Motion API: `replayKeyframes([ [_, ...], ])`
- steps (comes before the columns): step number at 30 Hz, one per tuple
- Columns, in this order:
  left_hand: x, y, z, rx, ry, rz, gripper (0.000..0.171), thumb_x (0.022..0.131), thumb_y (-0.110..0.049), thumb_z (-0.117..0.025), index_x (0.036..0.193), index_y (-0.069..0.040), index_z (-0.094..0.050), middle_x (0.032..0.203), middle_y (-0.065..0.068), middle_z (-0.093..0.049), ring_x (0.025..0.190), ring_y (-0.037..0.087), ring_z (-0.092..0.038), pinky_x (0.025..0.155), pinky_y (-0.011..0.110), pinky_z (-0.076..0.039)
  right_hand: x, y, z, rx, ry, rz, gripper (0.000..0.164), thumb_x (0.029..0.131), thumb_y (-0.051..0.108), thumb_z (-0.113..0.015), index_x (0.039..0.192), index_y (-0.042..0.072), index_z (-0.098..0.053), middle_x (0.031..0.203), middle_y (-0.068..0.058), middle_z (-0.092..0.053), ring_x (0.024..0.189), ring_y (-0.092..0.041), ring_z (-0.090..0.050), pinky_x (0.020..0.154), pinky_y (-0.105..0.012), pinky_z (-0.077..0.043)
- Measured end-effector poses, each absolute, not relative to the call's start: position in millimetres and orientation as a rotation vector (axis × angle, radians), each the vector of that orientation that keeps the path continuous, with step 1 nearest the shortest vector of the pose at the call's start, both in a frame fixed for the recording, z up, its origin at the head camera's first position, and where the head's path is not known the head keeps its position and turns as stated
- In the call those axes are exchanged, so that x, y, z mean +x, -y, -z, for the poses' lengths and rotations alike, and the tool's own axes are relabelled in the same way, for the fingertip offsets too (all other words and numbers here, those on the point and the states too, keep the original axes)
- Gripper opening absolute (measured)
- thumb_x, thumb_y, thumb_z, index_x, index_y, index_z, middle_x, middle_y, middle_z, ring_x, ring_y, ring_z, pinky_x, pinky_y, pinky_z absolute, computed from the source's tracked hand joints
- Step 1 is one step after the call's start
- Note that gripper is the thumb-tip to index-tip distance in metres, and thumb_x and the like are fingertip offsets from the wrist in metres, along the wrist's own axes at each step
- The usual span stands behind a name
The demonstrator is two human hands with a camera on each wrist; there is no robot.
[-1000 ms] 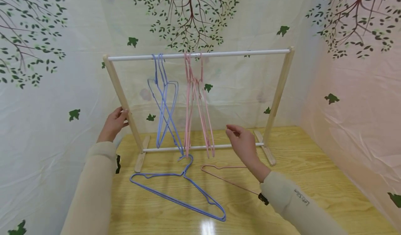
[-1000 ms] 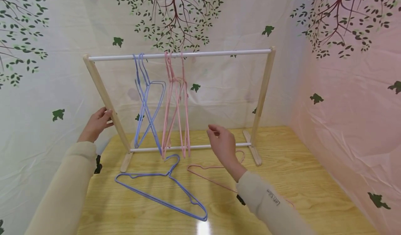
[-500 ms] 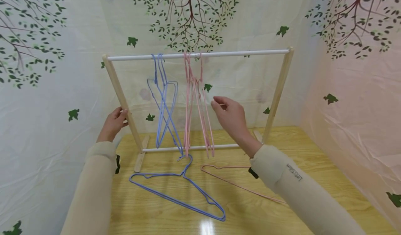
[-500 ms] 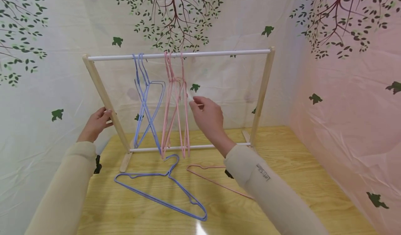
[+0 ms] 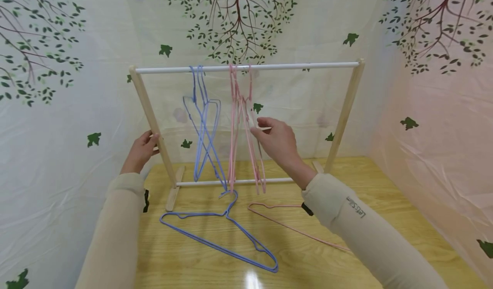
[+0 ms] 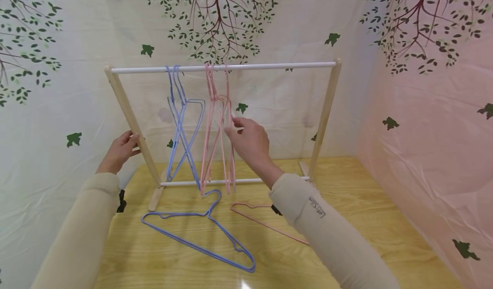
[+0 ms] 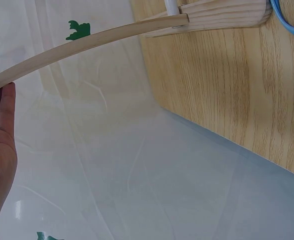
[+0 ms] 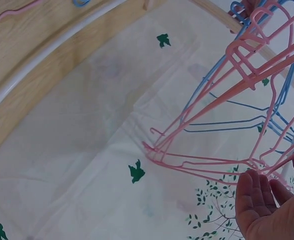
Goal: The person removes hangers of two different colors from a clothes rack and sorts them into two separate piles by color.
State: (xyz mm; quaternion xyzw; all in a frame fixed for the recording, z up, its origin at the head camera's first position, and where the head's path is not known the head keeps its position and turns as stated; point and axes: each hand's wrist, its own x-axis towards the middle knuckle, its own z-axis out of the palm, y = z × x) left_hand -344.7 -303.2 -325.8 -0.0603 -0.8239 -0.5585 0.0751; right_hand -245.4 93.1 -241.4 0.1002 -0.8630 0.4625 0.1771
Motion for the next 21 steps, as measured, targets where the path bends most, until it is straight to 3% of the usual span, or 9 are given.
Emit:
replayKeyframes([
  [7,-328.9,294.0,311.1,-0.188,2.471,1.73,0.056,0.11,-0.027,-0.032,0.159,-0.004,-0.016,0.146,0.033,-0.036,0.137,0.046,-0.034,0.112,0.056,-0.034,-247.5,-102.5,243.4,0.294,2.443,-1.246,0.036,0.097,0.024,-0.066,0.13,0.01,-0.067,0.122,-0.006,-0.068,0.102,-0.022,-0.067,0.08,-0.04,-0.058],
  [11,-344.3,303.6,324.9,-0.193,2.466,1.708,0.058,0.11,-0.033,-0.033,0.159,-0.007,-0.017,0.147,0.03,-0.037,0.137,0.044,-0.036,0.112,0.054,-0.036,-248.3,-108.4,241.7,0.301,2.45,-1.203,0.032,0.097,0.022,-0.064,0.126,0.009,-0.07,0.118,-0.007,-0.07,0.098,-0.021,-0.069,0.077,-0.038,-0.058],
  [18,-343.5,303.0,323.9,-0.2,2.469,1.707,0.059,0.11,-0.034,-0.032,0.159,-0.007,-0.017,0.147,0.03,-0.038,0.137,0.043,-0.036,0.112,0.054,-0.036,-249.7,-123.4,238.0,0.321,2.476,-1.131,0.029,0.097,0.021,-0.061,0.121,0.01,-0.073,0.11,-0.007,-0.073,0.073,-0.019,-0.061,0.06,-0.03,-0.044],
  [21,-338.3,299.2,317.7,-0.196,2.471,1.724,0.057,0.11,-0.029,-0.032,0.159,-0.004,-0.015,0.147,0.032,-0.036,0.137,0.045,-0.034,0.112,0.055,-0.035,-251.2,-131.9,235.9,0.335,2.498,-1.104,0.029,0.098,0.021,-0.06,0.121,0.009,-0.073,0.109,-0.008,-0.073,0.076,-0.019,-0.063,0.061,-0.03,-0.044],
])
